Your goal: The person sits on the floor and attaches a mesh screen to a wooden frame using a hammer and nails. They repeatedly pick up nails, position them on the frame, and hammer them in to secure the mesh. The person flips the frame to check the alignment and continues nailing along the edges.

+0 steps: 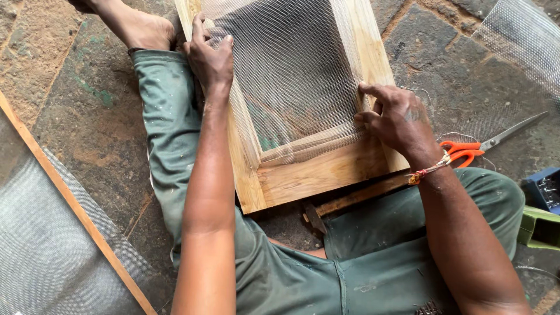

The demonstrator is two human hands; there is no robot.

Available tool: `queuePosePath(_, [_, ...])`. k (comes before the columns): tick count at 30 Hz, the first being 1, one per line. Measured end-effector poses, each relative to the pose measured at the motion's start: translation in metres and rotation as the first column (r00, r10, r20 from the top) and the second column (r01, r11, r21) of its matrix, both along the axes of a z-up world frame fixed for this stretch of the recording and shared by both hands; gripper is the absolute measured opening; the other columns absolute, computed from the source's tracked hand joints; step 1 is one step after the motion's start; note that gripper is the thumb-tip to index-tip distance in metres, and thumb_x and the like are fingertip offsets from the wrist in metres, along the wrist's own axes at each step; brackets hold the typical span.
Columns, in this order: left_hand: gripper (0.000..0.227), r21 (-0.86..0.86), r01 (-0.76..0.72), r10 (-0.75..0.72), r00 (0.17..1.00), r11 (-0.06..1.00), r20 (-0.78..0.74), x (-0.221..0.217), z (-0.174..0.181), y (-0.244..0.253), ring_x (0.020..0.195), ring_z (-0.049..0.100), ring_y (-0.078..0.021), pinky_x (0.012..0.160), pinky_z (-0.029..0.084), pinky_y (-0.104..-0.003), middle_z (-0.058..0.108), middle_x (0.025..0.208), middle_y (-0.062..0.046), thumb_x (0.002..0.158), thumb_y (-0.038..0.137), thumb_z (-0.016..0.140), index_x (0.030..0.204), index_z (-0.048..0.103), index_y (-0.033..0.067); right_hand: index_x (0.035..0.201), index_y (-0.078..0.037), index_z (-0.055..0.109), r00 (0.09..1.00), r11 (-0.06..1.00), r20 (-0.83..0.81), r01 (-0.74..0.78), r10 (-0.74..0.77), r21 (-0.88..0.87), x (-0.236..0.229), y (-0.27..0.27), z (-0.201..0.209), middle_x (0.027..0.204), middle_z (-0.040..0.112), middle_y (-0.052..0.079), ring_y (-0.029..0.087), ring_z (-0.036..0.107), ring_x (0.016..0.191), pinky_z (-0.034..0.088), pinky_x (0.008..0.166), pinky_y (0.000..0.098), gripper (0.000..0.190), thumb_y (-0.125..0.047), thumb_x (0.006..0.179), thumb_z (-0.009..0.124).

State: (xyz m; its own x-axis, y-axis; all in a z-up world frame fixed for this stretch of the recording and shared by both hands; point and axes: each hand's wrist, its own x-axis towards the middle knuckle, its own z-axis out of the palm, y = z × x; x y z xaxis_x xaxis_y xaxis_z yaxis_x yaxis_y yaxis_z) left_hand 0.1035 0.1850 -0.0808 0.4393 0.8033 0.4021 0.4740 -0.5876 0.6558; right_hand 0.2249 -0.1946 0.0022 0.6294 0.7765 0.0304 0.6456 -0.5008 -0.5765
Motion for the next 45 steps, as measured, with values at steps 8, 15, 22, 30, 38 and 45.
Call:
queuePosePath(8, [0.072, 0.576, -0.047, 0.146, 0.981, 0.816, -0.127, 0.004, 0.015, -0.032, 0.133, 0.050, -0.0390, 0.113, 0.033, -0.056, 0.054, 0.144, -0.020, 0.082, 0.023, 0.083, 0.143, 0.050, 0.0031, 0.131, -0.016, 0.073, 0.999, 0.999, 0.032, -0.001, 0.002, -0.043, 0.002, -0.005, -0.008, 0.103, 0.075, 0.013, 0.029, 0.071, 0.084, 0.055, 0.080, 0.0456, 0.054, -0.026, 0.080, 0.088])
queuePosePath(15, [0.070, 0.585, 0.504, -0.362, 0.863, 0.635, -0.352, -0.019, 0.020, -0.132, 0.139, 0.042, -0.0350, 0.123, 0.021, -0.057, 0.036, 0.157, -0.017, 0.091, 0.038, 0.066, 0.147, 0.040, 0.0054, 0.133, -0.013, 0.072, 0.999, 0.999, 0.031, -0.027, 0.026, 0.031, 0.003, -0.009, -0.015, 0.111, 0.074, 0.014, 0.032, 0.071, 0.089, 0.055, 0.084, 0.0465, 0.053, -0.024, 0.083, 0.087])
queuePosePath(22, [0.090, 0.040, 0.812, -0.616, 0.473, 0.582, -0.630, -0.072, 0.034, -0.252, 0.155, 0.018, -0.0270, 0.127, 0.005, -0.055, 0.019, 0.169, -0.008, 0.094, 0.073, 0.041, 0.161, 0.028, 0.0140, 0.133, -0.011, 0.073, 0.995, 0.996, 0.078, -0.067, 0.062, 0.061, 0.007, -0.010, -0.021, 0.104, 0.075, 0.015, 0.031, 0.071, 0.085, 0.057, 0.079, 0.0450, 0.055, -0.025, 0.082, 0.090])
queuePosePath(30, [0.094, 0.003, 0.814, -0.560, 0.402, 0.581, -0.724, -0.064, 0.029, -0.231, 0.160, 0.009, -0.0207, 0.128, -0.004, -0.055, 0.014, 0.173, 0.002, 0.093, 0.085, 0.021, 0.166, 0.025, 0.0251, 0.135, -0.016, 0.073, 0.999, 0.999, 0.032, -0.033, 0.032, 0.018, 0.008, -0.012, -0.025, 0.089, 0.074, 0.010, 0.020, 0.069, 0.071, 0.056, 0.066, 0.0381, 0.056, -0.026, 0.084, 0.091])
queuePosePath(38, [0.081, -0.073, 0.825, -0.597, 0.340, 0.560, -0.727, -0.060, 0.036, -0.230, 0.159, 0.005, -0.0241, 0.126, -0.006, -0.059, 0.010, 0.172, 0.002, 0.092, 0.086, 0.021, 0.162, 0.029, 0.0462, 0.135, -0.013, 0.072, 0.999, 0.999, -0.011, -0.036, 0.036, 0.005, 0.011, -0.015, -0.031, 0.087, 0.073, 0.008, 0.017, 0.067, 0.070, 0.056, 0.061, 0.0342, 0.054, -0.024, 0.086, 0.091])
queuePosePath(45, [0.077, -0.109, 0.824, -0.633, 0.334, 0.555, -0.698, -0.063, 0.045, -0.232, 0.160, 0.005, -0.0238, 0.128, -0.005, -0.060, 0.011, 0.174, 0.002, 0.094, 0.086, 0.022, 0.162, 0.029, 0.0496, 0.141, -0.024, 0.068, 0.991, 0.997, -0.125, -0.052, 0.045, -0.054, 0.020, -0.021, -0.028, 0.097, 0.074, 0.003, 0.014, 0.069, 0.078, 0.059, 0.066, 0.0325, 0.063, -0.024, 0.081, 0.090])
